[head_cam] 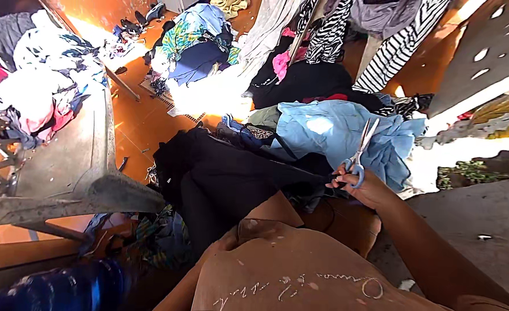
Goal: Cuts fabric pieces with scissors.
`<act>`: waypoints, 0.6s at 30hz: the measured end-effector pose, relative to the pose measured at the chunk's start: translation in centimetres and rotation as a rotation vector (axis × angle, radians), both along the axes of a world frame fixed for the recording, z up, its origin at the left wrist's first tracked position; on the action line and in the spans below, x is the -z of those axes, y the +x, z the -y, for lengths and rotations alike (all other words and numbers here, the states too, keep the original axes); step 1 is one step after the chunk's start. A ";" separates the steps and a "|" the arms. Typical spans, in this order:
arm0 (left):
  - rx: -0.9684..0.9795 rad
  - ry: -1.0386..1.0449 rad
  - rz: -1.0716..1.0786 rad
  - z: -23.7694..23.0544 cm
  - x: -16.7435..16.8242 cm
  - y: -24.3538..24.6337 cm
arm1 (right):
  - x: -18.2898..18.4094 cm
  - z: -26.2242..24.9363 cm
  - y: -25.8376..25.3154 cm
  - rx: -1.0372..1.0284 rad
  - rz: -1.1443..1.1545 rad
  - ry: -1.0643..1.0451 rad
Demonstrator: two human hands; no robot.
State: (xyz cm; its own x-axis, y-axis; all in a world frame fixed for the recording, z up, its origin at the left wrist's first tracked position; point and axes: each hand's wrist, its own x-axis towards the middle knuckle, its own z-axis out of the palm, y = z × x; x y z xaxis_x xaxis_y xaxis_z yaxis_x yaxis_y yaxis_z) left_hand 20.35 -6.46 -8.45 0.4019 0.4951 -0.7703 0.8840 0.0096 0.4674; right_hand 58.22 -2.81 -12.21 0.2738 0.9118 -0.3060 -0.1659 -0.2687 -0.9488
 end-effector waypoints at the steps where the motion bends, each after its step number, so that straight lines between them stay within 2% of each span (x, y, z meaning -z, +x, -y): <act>1: -0.039 0.264 0.006 -1.5 0.9 -1.9 | 0.0 -0.1 -0.1 -0.006 -0.002 -0.003; 3: -0.169 0.630 -0.099 -5.6 0.3 -3.8 | -0.3 -0.4 -0.2 -0.029 -0.009 -0.002; 6: -0.297 0.885 -0.261 -11.3 0.2 -5.7 | -0.9 -1.4 -0.2 -0.066 -0.015 0.009; 7: -0.270 0.835 -0.292 -11.8 0.5 -5.6 | -1.0 -1.6 0.1 -0.083 -0.012 0.010; 10: -0.124 0.451 -0.282 -10.6 1.0 -3.7 | -1.0 -1.4 1.3 -0.068 0.006 0.056; 11: -0.089 0.435 -0.216 -9.6 1.6 -3.0 | -0.9 -1.1 1.4 -0.038 0.008 0.070; 14: -0.072 0.630 0.032 -6.2 4.1 -0.5 | -0.9 0.2 0.7 0.048 0.053 -0.026; 15: -0.037 0.634 0.070 -5.7 5.1 0.3 | -0.7 0.5 0.4 0.053 0.072 -0.066; 18: 0.124 0.515 -0.003 -5.1 7.3 1.7 | 0.3 0.9 -0.5 0.068 0.119 -0.121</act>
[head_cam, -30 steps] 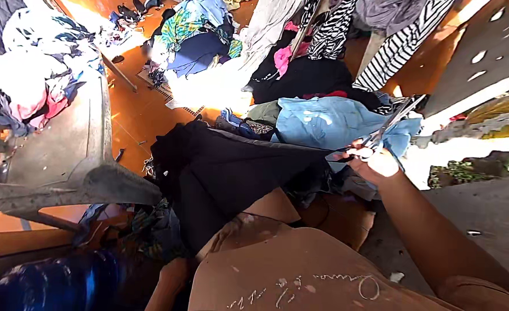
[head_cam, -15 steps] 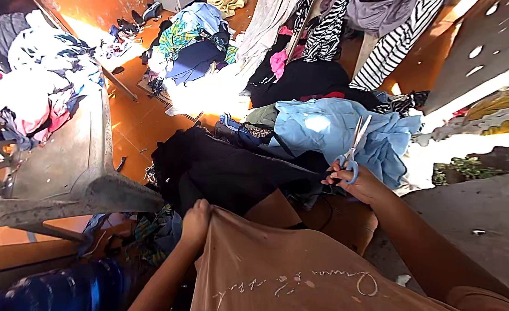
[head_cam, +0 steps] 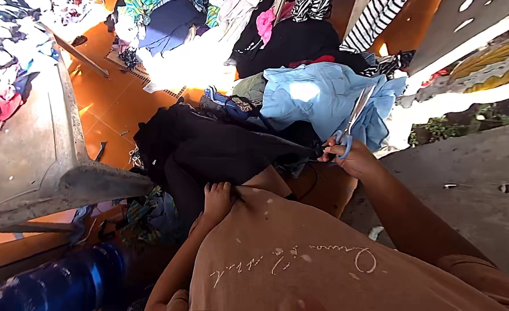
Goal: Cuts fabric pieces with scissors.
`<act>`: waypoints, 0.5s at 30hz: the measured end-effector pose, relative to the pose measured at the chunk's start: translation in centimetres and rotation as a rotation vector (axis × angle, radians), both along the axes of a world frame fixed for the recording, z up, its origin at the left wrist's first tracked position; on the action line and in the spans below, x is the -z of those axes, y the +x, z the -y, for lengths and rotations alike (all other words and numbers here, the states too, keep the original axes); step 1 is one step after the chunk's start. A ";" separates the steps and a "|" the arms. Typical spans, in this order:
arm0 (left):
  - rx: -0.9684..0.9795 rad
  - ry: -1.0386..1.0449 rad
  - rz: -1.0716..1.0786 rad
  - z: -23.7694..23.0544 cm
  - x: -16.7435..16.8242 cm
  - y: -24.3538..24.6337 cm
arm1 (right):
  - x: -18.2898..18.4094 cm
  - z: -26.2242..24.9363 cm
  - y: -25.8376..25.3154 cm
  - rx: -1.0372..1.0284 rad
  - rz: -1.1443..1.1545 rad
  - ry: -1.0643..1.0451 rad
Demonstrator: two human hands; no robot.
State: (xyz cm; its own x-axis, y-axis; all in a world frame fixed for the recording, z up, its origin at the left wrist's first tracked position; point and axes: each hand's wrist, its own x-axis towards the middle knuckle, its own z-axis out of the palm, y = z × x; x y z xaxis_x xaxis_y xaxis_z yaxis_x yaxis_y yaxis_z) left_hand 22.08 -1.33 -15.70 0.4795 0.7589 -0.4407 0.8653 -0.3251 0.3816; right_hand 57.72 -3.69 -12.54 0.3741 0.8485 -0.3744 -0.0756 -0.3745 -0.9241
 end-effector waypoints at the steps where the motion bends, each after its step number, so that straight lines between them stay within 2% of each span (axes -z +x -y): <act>1: 0.010 0.018 -0.015 0.2 0.5 0.0 | 0.4 0.1 -0.2 0.003 0.014 -0.011; 3: -0.029 0.063 -0.024 0.5 0.5 -0.3 | 1.2 0.4 -0.7 -0.005 0.044 -0.030; 6: -0.210 0.161 0.030 0.5 -0.9 -1.7 | 2.4 0.4 -1.1 -0.031 0.081 -0.016; 8: -0.285 -0.023 -0.075 0.2 -3.7 -3.1 | 2.9 0.2 -1.5 -0.046 0.112 -0.039; 10: -0.260 -0.275 -0.171 0.0 -5.6 -5.0 | 3.2 0.4 -2.0 -0.058 0.102 -0.073; 11: -0.250 -0.332 -0.167 0.2 -5.9 -5.9 | 3.3 0.5 -2.1 -0.061 0.088 -0.081; 12: -0.251 -0.317 -0.139 0.6 -5.8 -6.5 | 3.5 0.6 -2.2 -0.059 0.081 -0.079; 15: -0.285 -0.004 0.120 1.8 -3.1 -6.1 | 4.1 0.7 -2.1 -0.036 0.073 -0.081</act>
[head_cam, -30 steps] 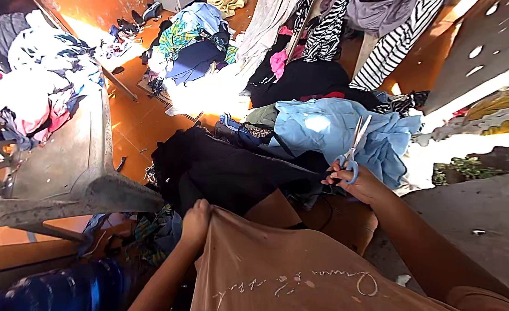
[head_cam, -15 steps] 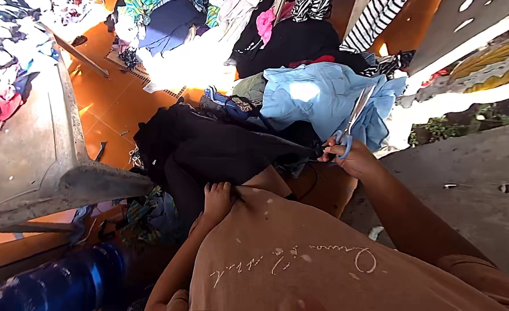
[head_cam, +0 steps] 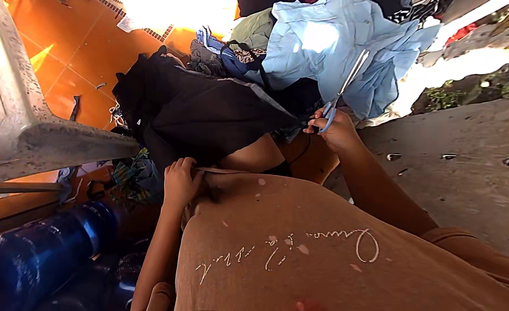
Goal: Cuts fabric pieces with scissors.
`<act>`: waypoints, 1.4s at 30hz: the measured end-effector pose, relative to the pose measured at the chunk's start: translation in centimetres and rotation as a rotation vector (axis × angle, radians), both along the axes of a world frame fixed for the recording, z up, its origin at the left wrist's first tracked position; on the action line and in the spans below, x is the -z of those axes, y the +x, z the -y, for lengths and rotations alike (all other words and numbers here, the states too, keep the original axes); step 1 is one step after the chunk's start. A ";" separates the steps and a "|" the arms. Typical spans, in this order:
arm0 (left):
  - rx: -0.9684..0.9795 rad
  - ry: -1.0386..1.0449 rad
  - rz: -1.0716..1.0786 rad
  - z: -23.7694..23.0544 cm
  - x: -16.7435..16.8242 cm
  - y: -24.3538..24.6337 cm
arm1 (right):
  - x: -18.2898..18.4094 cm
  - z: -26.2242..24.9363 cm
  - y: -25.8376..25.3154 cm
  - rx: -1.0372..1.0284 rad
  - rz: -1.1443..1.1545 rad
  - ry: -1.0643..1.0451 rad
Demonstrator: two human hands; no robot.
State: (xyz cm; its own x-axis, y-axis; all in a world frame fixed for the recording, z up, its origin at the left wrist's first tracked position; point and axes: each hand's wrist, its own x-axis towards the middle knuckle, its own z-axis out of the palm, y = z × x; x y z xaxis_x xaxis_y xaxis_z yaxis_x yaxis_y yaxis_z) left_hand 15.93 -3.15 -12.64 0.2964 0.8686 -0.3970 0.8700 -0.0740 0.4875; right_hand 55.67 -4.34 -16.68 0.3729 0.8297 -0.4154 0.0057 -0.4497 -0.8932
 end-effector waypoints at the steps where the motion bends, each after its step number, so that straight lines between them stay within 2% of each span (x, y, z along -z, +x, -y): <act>1: -0.008 0.038 0.067 -0.1 1.1 1.0 | 0.3 -0.2 0.1 0.018 0.001 -0.001; 6: 0.045 0.152 0.195 -1.4 5.8 7.6 | 0.5 -1.1 -0.7 0.065 -0.023 0.006; 9: 0.098 0.313 0.256 -2.1 7.2 8.3 | 0.8 -1.4 -1.0 0.049 -0.008 0.023; 12: 0.186 0.339 0.251 -2.7 7.4 7.9 | 1.5 -1.4 -0.7 0.013 0.011 0.030; 14: 0.175 0.352 0.239 -2.8 7.0 7.5 | 2.0 -1.5 -0.5 -0.011 0.064 0.001; 18: 0.118 0.357 0.184 -1.7 5.0 5.6 | 2.8 -1.3 0.2 -0.116 0.236 -0.225; 20: 0.118 0.354 0.171 -0.6 4.7 4.2 | 2.7 -1.0 0.4 -0.109 0.230 -0.333; 22: 0.126 0.305 0.143 0.4 4.7 3.0 | 2.4 -0.3 0.6 -0.103 0.178 -0.360; 24: 0.126 0.238 0.107 1.0 4.6 2.3 | 2.3 1.2 1.1 -0.157 0.025 -0.275; 27: 0.106 0.241 0.105 1.2 4.3 2.2 | 1.7 4.1 1.9 -0.468 -0.402 -0.109; 29: 0.101 0.348 0.157 1.1 4.5 3.1 | 0.5 4.9 1.7 -0.678 -0.579 -0.159; 31: 0.120 0.475 0.217 0.4 4.9 4.8 | -0.1 5.3 1.5 -0.795 -0.626 -0.269; 34: 0.198 0.560 0.290 -1.0 5.0 8.8 | 0.8 5.5 2.0 -0.854 -0.575 -0.425; 38: 0.350 0.469 0.277 -2.9 4.6 14.0 | 1.4 5.8 2.6 -0.820 -0.589 -0.491; 40: 0.370 0.382 0.212 -3.3 4.7 15.6 | 1.5 5.9 2.2 -0.795 -0.613 -0.481; 42: 0.349 0.381 0.208 -3.3 5.3 16.3 | 1.6 5.8 1.1 -0.777 -0.650 -0.433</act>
State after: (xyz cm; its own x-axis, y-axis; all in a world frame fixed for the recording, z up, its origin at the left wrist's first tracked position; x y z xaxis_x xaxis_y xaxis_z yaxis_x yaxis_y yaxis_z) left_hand 32.20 0.18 -17.98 0.6311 0.7754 0.0235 0.6505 -0.5455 0.5284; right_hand 56.80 -10.17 -18.29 -0.5828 0.4803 -0.6555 0.0083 -0.8031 -0.5958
